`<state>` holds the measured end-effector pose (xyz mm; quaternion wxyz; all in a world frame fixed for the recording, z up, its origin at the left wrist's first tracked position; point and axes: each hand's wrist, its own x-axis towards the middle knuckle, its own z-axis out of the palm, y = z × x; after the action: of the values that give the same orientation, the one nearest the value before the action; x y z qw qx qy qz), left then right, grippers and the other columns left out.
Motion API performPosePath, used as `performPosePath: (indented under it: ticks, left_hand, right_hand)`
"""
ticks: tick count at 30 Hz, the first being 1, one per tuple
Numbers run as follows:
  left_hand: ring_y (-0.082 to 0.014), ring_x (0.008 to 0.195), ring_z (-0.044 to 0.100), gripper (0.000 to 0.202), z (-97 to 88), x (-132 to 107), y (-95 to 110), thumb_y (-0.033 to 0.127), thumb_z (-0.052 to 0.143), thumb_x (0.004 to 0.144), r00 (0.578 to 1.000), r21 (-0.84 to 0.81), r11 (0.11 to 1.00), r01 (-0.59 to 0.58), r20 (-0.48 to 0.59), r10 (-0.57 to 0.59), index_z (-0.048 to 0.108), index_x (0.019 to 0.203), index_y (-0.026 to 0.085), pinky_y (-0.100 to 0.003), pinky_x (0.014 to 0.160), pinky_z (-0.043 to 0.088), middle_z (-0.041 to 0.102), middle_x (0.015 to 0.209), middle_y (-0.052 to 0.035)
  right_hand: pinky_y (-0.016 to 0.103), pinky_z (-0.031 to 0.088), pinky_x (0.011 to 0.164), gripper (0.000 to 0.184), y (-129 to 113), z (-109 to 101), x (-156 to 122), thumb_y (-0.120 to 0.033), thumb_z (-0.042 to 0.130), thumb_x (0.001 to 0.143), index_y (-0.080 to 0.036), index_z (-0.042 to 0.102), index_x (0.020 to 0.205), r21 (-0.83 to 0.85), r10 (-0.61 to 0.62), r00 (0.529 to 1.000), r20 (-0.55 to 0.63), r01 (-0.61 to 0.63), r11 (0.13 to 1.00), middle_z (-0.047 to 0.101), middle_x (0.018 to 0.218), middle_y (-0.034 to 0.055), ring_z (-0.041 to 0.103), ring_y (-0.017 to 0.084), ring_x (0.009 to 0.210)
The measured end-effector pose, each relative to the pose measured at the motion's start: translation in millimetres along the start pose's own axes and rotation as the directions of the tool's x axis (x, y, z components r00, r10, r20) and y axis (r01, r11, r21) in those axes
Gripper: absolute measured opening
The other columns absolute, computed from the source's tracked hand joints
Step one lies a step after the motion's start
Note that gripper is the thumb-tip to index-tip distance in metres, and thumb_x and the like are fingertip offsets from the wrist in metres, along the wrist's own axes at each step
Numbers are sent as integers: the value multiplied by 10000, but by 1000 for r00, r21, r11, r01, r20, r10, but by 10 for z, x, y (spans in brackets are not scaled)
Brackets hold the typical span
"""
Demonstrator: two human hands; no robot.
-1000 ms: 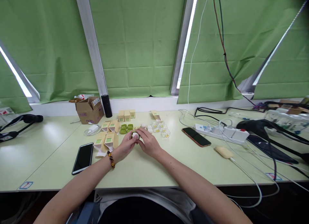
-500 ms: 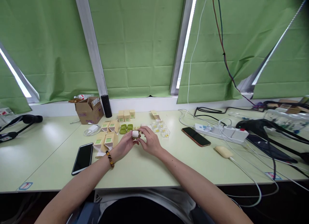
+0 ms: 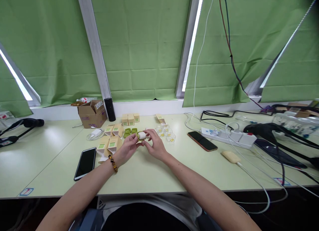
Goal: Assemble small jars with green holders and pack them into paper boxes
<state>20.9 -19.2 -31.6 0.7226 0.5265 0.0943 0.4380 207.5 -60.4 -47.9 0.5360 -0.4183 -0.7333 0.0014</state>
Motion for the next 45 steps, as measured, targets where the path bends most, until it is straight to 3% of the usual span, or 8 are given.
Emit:
performPosePath:
  ticks: [4,11,23,27,30,34,40,45]
  left_hand:
    - [-193,1019,680,469,-10,23,25,298,927,799,997,120,991,-57,-50,63,746,1215,177,-329,961,533,745,1150,-95]
    - [-223,1049,721,620,-127,70,-22,249,985,684,973,294,950,-101,-168,156,726,1244,185,-375,969,552,747,1200,-99]
    - [-280,1213,644,497,-46,41,-61,256,963,719,960,489,844,-220,-44,276,758,1168,201,-432,1070,521,670,1278,-114]
    - [-284,1233,634,510,-71,-2,-47,349,885,845,950,533,802,-270,12,312,691,1296,211,-436,1076,513,643,1356,-135]
    - [-278,1239,615,434,-102,-23,-36,406,765,955,936,555,769,-316,48,350,675,1334,217,-418,1061,514,639,1336,-136]
    - [-287,1260,597,508,-114,-36,-31,397,765,952,940,563,762,-319,82,332,634,1416,240,-433,1076,507,615,1389,-141]
    - [-332,1336,586,675,-92,-40,-55,354,826,892,951,594,744,-305,159,263,571,1510,261,-486,1119,476,588,1521,-161]
    - [-313,1254,620,529,-126,-3,-111,285,883,816,964,695,677,-243,91,252,716,1316,238,-465,1099,468,703,1355,-130]
  right_hand:
    - [383,657,754,471,30,11,2,-285,707,947,-267,560,1394,24,36,999,-9,-36,999,636,1298,122,681,244,1003]
    - [385,648,746,541,65,26,-3,-197,710,885,-269,556,1398,41,91,996,6,-91,995,638,1270,107,666,251,1033]
    - [440,609,884,408,59,71,-2,-208,704,893,-242,582,1281,177,35,999,23,-38,983,670,1240,109,655,260,1087]
    - [421,594,921,419,58,51,26,-381,756,922,-251,611,1293,478,211,971,113,-239,845,675,1266,101,652,256,1136]
    - [390,605,830,465,81,12,47,-542,778,901,-247,675,1246,698,278,920,277,-392,600,696,1226,102,648,264,1108]
    - [354,573,726,455,92,-34,58,-633,767,889,-214,756,1065,787,276,857,436,-512,345,728,1063,99,662,240,945]
    - [277,484,605,560,54,-41,55,-730,704,894,-177,749,974,735,276,791,545,-610,295,707,915,83,640,185,772]
    - [246,399,520,668,89,24,45,-834,693,817,-181,716,958,645,348,737,580,-676,357,675,797,50,604,167,662]
